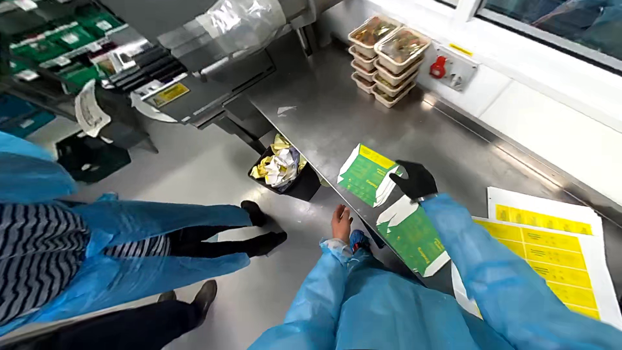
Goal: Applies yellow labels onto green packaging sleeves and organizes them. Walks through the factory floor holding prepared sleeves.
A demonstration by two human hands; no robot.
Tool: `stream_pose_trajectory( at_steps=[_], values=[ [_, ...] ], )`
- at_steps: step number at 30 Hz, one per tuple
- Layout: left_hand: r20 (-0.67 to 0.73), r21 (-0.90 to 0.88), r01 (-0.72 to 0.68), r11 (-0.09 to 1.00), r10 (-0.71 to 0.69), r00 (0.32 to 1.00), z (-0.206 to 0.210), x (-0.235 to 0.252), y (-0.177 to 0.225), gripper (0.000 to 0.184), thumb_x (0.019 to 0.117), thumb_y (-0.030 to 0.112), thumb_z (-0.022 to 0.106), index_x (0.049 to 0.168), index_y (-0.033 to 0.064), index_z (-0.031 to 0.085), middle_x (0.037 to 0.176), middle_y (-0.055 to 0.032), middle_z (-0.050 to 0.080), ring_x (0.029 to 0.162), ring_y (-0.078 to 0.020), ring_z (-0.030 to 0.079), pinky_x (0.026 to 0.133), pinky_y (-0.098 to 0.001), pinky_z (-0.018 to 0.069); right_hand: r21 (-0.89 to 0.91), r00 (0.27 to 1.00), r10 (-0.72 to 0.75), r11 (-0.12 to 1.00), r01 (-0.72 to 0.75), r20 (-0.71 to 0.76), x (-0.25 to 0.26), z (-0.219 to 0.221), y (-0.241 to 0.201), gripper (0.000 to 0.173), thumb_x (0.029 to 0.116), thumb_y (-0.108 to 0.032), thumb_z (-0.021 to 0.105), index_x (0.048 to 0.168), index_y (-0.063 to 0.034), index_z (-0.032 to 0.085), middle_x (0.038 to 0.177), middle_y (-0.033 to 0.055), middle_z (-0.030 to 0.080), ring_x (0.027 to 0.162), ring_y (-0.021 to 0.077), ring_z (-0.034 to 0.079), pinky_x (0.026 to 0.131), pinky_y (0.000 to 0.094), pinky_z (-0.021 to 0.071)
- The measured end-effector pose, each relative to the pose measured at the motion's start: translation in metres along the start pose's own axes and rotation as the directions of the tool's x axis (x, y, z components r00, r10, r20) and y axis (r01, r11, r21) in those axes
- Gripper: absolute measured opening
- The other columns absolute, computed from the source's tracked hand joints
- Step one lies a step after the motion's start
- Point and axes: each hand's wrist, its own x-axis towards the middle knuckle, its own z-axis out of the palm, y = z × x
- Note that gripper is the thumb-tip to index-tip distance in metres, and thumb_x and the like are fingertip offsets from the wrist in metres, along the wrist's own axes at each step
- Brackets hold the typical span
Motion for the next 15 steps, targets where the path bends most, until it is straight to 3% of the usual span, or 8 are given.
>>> stream_pose_trajectory(
  at_steps=[3,4,6,8,10,12,14,15],
  values=[
    [0.068,-0.102,0.015,0.995,-0.008,0.998,0.003,0.009,0.001,0.055,0.1072,0.027,0.055,0.155,0.0043,0.039,0.157,-0.0166,0.044,0.140,-0.0304,0.049,0.112,-0.0534,0.0451,-0.186,0.983,0.115,0.979,-0.087,0.142,0.082,0.054,-0.018,0.112,0.0733,-0.078,0.071,0.158,-0.0121,0.040,0.163,0.0140,0.038,0.148,0.0410,0.036,0.108,0.0656,0.0422],
    [0.091,-0.125,0.025,0.992,-0.014,0.996,0.003,0.010,0.002,0.057,0.1070,0.031,0.055,0.156,0.0063,0.039,0.159,-0.0149,0.043,0.141,-0.0294,0.048,0.113,-0.0532,0.0443,-0.246,0.973,0.146,0.964,-0.099,0.179,0.092,0.074,-0.026,0.123,0.0664,-0.081,0.075,0.159,-0.0095,0.036,0.164,0.0170,0.035,0.148,0.0439,0.035,0.106,0.0672,0.0432],
    [0.147,-0.176,0.061,0.983,-0.035,0.988,-0.001,0.010,0.005,0.062,0.1064,0.041,0.053,0.158,0.0105,0.037,0.160,-0.0120,0.042,0.143,-0.0278,0.046,0.115,-0.0526,0.0426,-0.358,0.967,0.141,0.932,-0.057,0.214,0.082,0.108,-0.053,0.136,0.0538,-0.083,0.079,0.157,-0.0055,0.036,0.157,0.0240,0.040,0.139,0.0485,0.043,0.099,0.0671,0.0475],
    [0.150,-0.251,0.100,0.963,-0.063,0.987,-0.004,0.009,0.014,0.059,0.1060,0.048,0.051,0.151,0.0110,0.044,0.148,-0.0127,0.054,0.133,-0.0278,0.055,0.110,-0.0515,0.0476,-0.388,0.956,0.115,0.922,-0.002,0.270,0.055,0.127,-0.089,0.138,0.0517,-0.081,0.082,0.156,-0.0042,0.036,0.154,0.0267,0.042,0.134,0.0491,0.047,0.098,0.0662,0.0495],
    [0.101,-0.349,0.145,0.926,-0.117,0.988,-0.016,0.000,0.021,0.053,0.1077,0.046,0.047,0.149,0.0143,0.044,0.138,-0.0129,0.062,0.122,-0.0272,0.062,0.101,-0.0499,0.0531,-0.389,0.944,0.116,0.921,0.015,0.309,0.027,0.138,-0.116,0.132,0.0546,-0.079,0.083,0.155,-0.0049,0.038,0.146,0.0242,0.050,0.127,0.0462,0.053,0.091,0.0629,0.0526],
    [0.011,-0.366,0.131,0.921,-0.136,0.991,-0.042,-0.012,0.030,0.043,0.1091,0.037,0.048,0.144,0.0127,0.050,0.127,-0.0139,0.066,0.109,-0.0258,0.067,0.091,-0.0472,0.0567,-0.312,0.939,0.142,0.949,-0.040,0.313,0.007,0.143,-0.132,0.130,0.0543,-0.076,0.086,0.156,-0.0106,0.039,0.140,0.0212,0.056,0.122,0.0452,0.056,0.088,0.0632,0.0535],
    [-0.081,-0.327,0.030,0.945,-0.060,0.995,-0.071,-0.023,0.045,0.033,0.1058,0.023,0.058,0.134,0.0058,0.058,0.114,-0.0150,0.071,0.097,-0.0252,0.071,0.085,-0.0455,0.0605,-0.162,0.932,0.183,0.977,-0.137,0.312,0.000,0.135,-0.143,0.133,0.0522,-0.070,0.090,0.161,-0.0183,0.033,0.137,0.0195,0.060,0.121,0.0441,0.058,0.092,0.0647,0.0517],
    [-0.115,-0.315,-0.027,0.949,-0.010,0.993,-0.083,-0.033,0.053,0.031,0.1019,0.016,0.064,0.130,0.0045,0.060,0.111,-0.0144,0.072,0.094,-0.0248,0.072,0.083,-0.0450,0.0616,-0.074,0.927,0.186,0.982,-0.171,0.325,-0.004,0.126,-0.147,0.128,0.0544,-0.067,0.091,0.160,-0.0204,0.036,0.135,0.0182,0.061,0.120,0.0418,0.059,0.094,0.0640,0.0516]
  ],
)
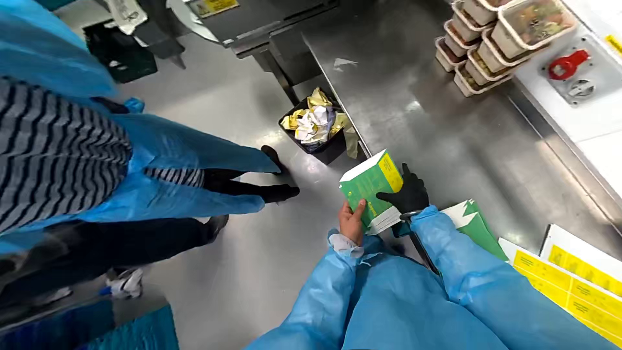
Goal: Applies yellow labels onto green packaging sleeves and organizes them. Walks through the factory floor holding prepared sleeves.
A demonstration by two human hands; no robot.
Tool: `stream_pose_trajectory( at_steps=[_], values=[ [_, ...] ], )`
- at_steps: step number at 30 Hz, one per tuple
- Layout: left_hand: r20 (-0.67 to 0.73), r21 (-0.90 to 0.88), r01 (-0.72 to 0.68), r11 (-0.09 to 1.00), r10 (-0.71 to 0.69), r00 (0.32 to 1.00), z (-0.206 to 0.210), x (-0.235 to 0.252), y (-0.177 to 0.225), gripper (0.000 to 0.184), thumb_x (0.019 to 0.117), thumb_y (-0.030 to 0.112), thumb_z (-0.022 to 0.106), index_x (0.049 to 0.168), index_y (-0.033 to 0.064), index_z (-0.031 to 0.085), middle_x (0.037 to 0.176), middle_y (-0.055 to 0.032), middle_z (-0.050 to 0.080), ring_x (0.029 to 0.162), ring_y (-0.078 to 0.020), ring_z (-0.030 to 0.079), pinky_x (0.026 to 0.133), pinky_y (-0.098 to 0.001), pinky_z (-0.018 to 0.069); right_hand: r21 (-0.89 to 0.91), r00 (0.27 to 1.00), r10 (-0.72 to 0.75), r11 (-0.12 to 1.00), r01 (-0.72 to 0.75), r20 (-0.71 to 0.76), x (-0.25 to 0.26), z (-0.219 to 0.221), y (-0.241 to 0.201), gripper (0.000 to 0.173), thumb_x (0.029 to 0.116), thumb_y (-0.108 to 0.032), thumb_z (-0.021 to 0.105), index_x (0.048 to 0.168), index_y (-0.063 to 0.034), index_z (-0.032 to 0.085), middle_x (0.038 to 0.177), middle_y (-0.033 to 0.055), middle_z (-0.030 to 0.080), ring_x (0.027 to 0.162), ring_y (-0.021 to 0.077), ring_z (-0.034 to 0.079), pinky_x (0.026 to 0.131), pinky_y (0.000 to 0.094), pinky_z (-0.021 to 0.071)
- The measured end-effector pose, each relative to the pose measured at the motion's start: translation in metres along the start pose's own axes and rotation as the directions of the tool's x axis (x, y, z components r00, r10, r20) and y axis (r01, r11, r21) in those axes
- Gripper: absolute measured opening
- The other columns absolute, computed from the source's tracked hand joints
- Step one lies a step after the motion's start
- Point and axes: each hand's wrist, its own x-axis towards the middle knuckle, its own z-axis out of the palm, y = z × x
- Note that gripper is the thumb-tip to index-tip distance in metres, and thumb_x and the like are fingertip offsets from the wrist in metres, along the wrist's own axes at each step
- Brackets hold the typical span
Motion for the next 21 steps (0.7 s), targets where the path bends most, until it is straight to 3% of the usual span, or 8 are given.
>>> stream_pose_trajectory(
  at_steps=[3,5,8,12,14,16,18,21],
  values=[
    [-0.038,-0.007,-0.127,0.992,0.126,0.991,-0.015,-0.038,0.037,0.044,0.0847,0.004,0.082,0.125,0.0065,0.064,0.108,-0.0123,0.074,0.092,-0.0252,0.074,0.080,-0.0451,0.0635,0.334,0.993,-0.091,0.941,0.061,0.076,-0.034,-0.034,0.001,0.063,0.0730,-0.043,0.092,0.122,-0.0098,0.070,0.105,0.0151,0.074,0.097,0.0319,0.071,0.086,0.0583,0.0571],
    [0.044,-0.032,-0.221,0.975,0.223,0.974,-0.025,-0.065,0.059,0.043,0.0824,0.007,0.085,0.121,0.0079,0.067,0.104,-0.0121,0.075,0.088,-0.0241,0.074,0.077,-0.0437,0.0642,0.538,0.982,-0.160,0.839,0.080,0.103,-0.063,-0.057,0.003,0.036,0.0781,-0.028,0.090,0.104,-0.0077,0.075,0.089,0.0098,0.076,0.080,0.0233,0.074,0.074,0.0480,0.0632],
    [0.297,-0.069,-0.304,0.950,0.310,0.903,-0.034,-0.104,0.085,0.026,0.0963,0.020,0.072,0.120,0.0099,0.069,0.100,-0.0100,0.074,0.085,-0.0185,0.073,0.077,-0.0379,0.0632,0.675,0.980,-0.197,0.727,0.126,0.030,-0.094,-0.083,0.012,0.028,0.0838,-0.021,0.085,0.106,-0.0082,0.074,0.090,0.0089,0.076,0.077,0.0211,0.074,0.069,0.0435,0.0633],
    [0.123,0.078,-0.654,0.752,0.644,0.755,-0.037,-0.151,0.100,0.010,0.0932,0.007,0.073,0.103,0.0058,0.075,0.090,-0.0068,0.076,0.078,-0.0157,0.073,0.074,-0.0347,0.0634,0.629,0.903,-0.248,0.652,0.424,-0.351,-0.128,-0.109,0.032,0.027,0.0844,-0.020,0.084,0.107,-0.0101,0.074,0.091,0.0035,0.076,0.078,0.0134,0.073,0.069,0.0361,0.0631],
    [0.137,0.384,-0.874,0.298,0.917,0.373,-0.061,-0.162,0.113,0.013,0.0959,0.006,0.069,0.108,0.0044,0.074,0.103,-0.0043,0.077,0.093,-0.0135,0.074,0.085,-0.0330,0.0636,0.219,0.537,-0.429,0.596,0.772,-0.727,-0.146,-0.120,0.046,0.023,0.0917,-0.020,0.077,0.109,-0.0050,0.073,0.098,0.0043,0.075,0.086,0.0097,0.072,0.076,0.0315,0.0603],
    [0.350,0.630,-0.739,-0.239,0.937,-0.004,-0.091,-0.175,0.129,0.022,0.0972,0.003,0.059,0.113,0.0000,0.074,0.117,-0.0133,0.075,0.115,-0.0251,0.071,0.101,-0.0437,0.0587,-0.375,0.019,-0.747,0.355,0.856,-0.664,-0.149,-0.145,0.061,0.032,0.1018,-0.013,0.055,0.129,-0.0044,0.069,0.128,0.0126,0.072,0.120,0.0213,0.068,0.103,0.0395,0.0551],
    [0.494,0.706,-0.517,-0.484,0.860,-0.130,-0.112,-0.193,0.136,0.024,0.0979,0.005,0.058,0.114,0.0028,0.074,0.121,-0.0147,0.074,0.120,-0.0296,0.068,0.107,-0.0489,0.0532,-0.633,-0.199,-0.875,0.146,0.760,-0.442,-0.155,-0.159,0.059,0.037,0.1035,-0.007,0.047,0.138,-0.0082,0.062,0.136,0.0135,0.067,0.132,0.0268,0.060,0.114,0.0434,0.0455],
    [0.549,0.738,-0.362,-0.570,0.819,-0.168,-0.123,-0.221,0.143,0.024,0.0965,0.003,0.059,0.113,0.0072,0.077,0.121,-0.0112,0.075,0.120,-0.0271,0.068,0.108,-0.0473,0.0510,-0.657,-0.309,-0.869,0.025,0.753,-0.387,-0.158,-0.158,0.050,0.038,0.1044,-0.004,0.047,0.139,-0.0101,0.062,0.137,0.0115,0.067,0.135,0.0250,0.058,0.116,0.0413,0.0421]
  ],
)
